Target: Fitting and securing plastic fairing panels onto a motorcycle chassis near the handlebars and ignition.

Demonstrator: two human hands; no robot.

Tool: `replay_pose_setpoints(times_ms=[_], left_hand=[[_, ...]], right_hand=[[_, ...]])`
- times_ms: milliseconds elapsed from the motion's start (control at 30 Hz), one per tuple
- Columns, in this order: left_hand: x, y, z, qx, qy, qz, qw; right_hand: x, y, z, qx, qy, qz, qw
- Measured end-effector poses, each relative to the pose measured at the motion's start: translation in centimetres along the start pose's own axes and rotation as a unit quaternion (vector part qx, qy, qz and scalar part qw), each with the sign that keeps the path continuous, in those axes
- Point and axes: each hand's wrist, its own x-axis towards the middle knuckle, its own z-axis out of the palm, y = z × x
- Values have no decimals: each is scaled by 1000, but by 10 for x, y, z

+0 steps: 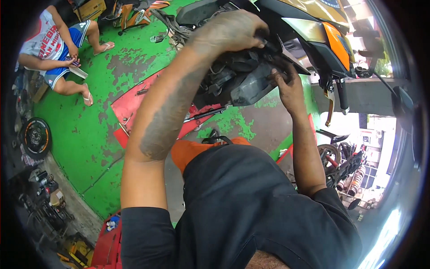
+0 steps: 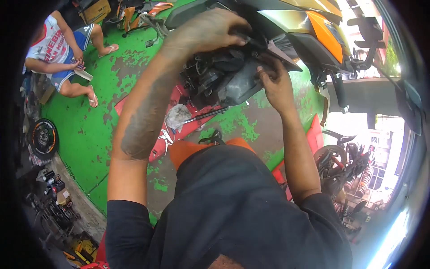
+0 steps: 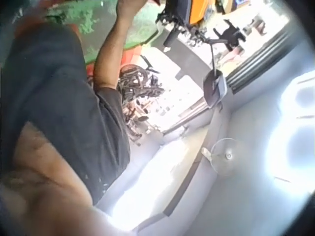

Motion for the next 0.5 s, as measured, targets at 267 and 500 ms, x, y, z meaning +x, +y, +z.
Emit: replay_pose_setpoints(times_ms=[267,500], left_hand=[[10,3,-16,-42,44,-155,986],[18,-17,-7,-124,97,-118,981]], right_hand=[[-3,-6,4,-34,3,19,999],[-7,-8,7,-44,4,15,999]])
